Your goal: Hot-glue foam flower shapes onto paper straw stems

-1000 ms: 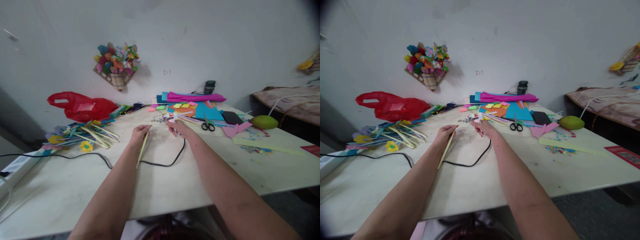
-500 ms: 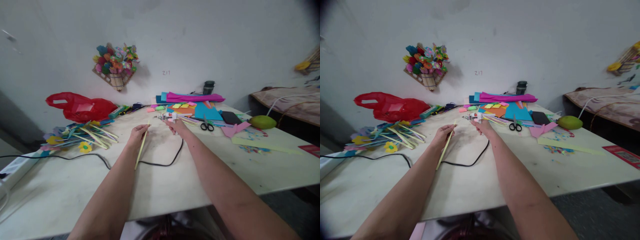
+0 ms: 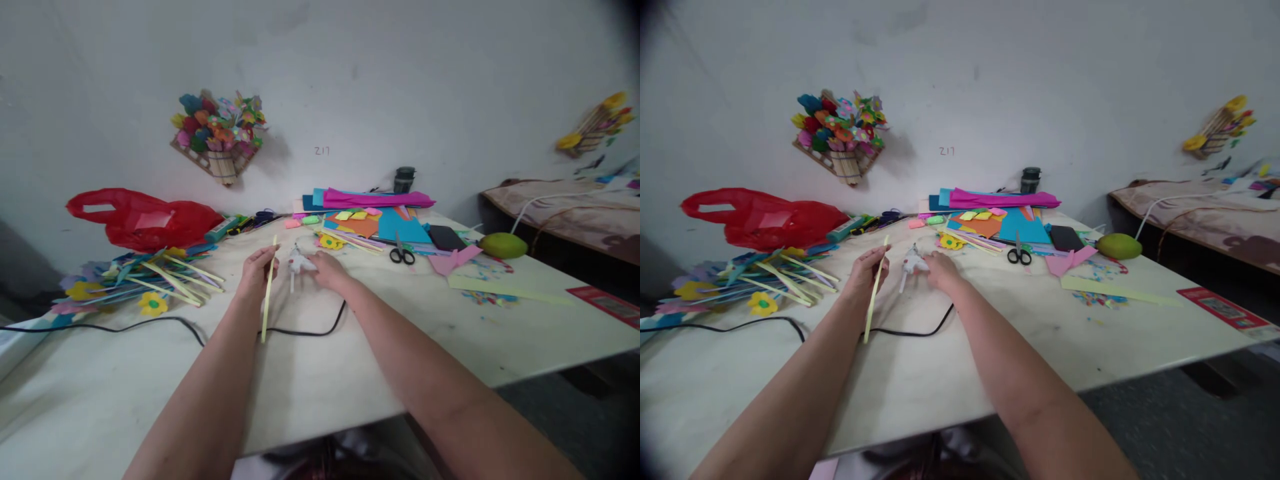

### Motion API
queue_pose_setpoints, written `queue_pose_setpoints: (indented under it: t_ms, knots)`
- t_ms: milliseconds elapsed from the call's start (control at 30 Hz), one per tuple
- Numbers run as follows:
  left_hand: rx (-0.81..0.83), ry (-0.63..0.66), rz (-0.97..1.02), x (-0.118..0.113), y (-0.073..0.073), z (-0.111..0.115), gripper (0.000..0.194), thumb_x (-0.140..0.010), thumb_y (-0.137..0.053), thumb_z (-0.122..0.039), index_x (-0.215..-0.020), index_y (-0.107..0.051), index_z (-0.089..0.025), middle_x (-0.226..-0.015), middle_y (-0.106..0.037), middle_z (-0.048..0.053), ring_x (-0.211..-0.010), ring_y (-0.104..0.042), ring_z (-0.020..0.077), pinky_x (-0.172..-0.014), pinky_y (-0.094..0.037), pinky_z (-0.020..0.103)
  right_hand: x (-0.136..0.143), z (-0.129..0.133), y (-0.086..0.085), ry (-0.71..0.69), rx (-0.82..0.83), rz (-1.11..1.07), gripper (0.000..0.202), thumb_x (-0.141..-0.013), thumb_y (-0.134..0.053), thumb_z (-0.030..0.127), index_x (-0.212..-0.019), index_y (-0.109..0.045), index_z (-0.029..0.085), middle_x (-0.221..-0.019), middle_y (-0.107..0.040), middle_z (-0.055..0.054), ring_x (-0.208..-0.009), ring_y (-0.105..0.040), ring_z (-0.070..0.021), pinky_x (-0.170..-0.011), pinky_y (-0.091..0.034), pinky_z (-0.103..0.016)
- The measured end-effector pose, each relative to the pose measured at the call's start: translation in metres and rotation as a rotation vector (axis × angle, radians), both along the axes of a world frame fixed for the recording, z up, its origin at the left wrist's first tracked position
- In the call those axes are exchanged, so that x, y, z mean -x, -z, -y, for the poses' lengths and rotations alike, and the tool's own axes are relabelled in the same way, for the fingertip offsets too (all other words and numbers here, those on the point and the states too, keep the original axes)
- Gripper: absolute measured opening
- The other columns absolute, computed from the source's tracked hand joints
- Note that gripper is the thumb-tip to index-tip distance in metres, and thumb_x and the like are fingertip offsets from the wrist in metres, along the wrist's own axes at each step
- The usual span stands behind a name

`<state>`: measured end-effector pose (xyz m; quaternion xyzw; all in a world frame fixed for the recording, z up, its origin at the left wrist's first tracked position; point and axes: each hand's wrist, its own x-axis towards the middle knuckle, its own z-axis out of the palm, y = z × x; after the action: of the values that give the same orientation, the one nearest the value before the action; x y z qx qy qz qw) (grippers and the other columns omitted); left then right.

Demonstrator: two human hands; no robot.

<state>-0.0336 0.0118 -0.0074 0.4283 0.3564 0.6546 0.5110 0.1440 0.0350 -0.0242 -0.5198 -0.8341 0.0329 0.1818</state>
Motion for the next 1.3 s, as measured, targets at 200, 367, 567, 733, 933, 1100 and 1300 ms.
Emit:
queue_pose_setpoints:
  t_ms: [200, 367, 567, 733, 933, 1100, 1300]
  knots:
    - [0.024, 0.023, -0.052, -0.010, -0.007, 0.008, 0.035, -0.058, -0.072, -0.034, -0.085, -0.064, -0.012, -0.042, -0.050, -0.003, -0.030, -0.033, 0.0038, -0.032, -0.017, 0.018, 0.013, 0.009, -0.002, -0.090, -0.075, 0.045, 0.040, -0.084, -0.050, 0.032, -0.120, -0.055, 0.016, -0.107, -0.057, -0.012, -0.100, -0.051, -0.0229, -0.086, -0.038, -0.029]
    - [0.047, 0.066, -0.074, -0.016, -0.007, 0.010, 0.034, -0.059, -0.073, -0.034, -0.084, -0.066, -0.013, -0.042, -0.051, -0.003, -0.032, -0.036, 0.0043, -0.033, -0.020, 0.017, 0.012, 0.005, -0.002, -0.090, -0.107, -0.036, 0.039, -0.086, -0.046, 0.041, -0.112, -0.062, 0.016, -0.105, -0.059, -0.012, -0.098, -0.052, -0.0210, -0.086, -0.037, -0.029]
    - [0.048, 0.083, -0.103, -0.020, -0.006, 0.013, 0.032, -0.057, -0.074, -0.032, -0.082, -0.067, -0.012, -0.043, -0.053, -0.001, -0.036, -0.043, 0.0064, -0.035, -0.023, 0.018, -0.012, -0.012, -0.002, 0.134, -0.150, -0.101, 0.037, -0.089, -0.040, 0.036, -0.106, -0.066, 0.016, -0.122, -0.054, -0.011, -0.110, -0.046, -0.0225, -0.095, -0.032, -0.033]
    - [0.063, 0.101, -0.164, -0.022, -0.006, 0.014, 0.033, -0.058, -0.073, -0.035, -0.081, -0.066, -0.012, -0.043, -0.053, -0.001, -0.035, -0.041, 0.0065, -0.035, -0.022, 0.019, -0.033, -0.020, 0.002, 0.310, -0.048, -0.072, 0.039, -0.089, -0.034, 0.034, -0.109, -0.065, 0.018, -0.135, -0.045, -0.008, -0.117, -0.040, -0.0281, -0.095, -0.032, -0.039]
    - [0.073, 0.116, -0.192, -0.024, -0.006, 0.015, 0.033, -0.060, -0.072, -0.036, -0.082, -0.066, -0.012, -0.043, -0.053, -0.001, -0.036, -0.042, 0.0070, -0.036, -0.021, 0.019, -0.054, -0.027, 0.002, 0.445, 0.040, -0.028, 0.036, -0.084, -0.039, 0.022, -0.109, -0.064, 0.015, -0.127, -0.052, -0.014, -0.114, -0.046, -0.0293, -0.089, -0.038, -0.039]
    - [0.069, 0.122, -0.200, -0.026, -0.007, 0.016, 0.033, -0.060, -0.072, -0.036, -0.082, -0.065, -0.012, -0.044, -0.053, -0.001, -0.036, -0.042, 0.0075, -0.037, -0.024, 0.020, -0.071, -0.032, -0.003, 0.571, 0.169, -0.043, 0.034, -0.078, -0.045, 0.015, -0.106, -0.064, 0.014, -0.113, -0.061, -0.014, -0.106, -0.055, -0.0245, -0.082, -0.042, -0.029]
    - [0.047, 0.160, -0.227, -0.027, -0.004, 0.014, 0.032, -0.063, -0.070, -0.037, -0.082, -0.064, -0.012, -0.044, -0.054, 0.000, -0.037, -0.042, 0.0071, -0.038, -0.023, 0.019, -0.081, -0.034, -0.003, 0.591, 0.194, 0.006, 0.036, -0.079, -0.043, 0.013, -0.109, -0.062, 0.016, -0.113, -0.061, -0.012, -0.110, -0.053, -0.0237, -0.084, -0.041, -0.030]
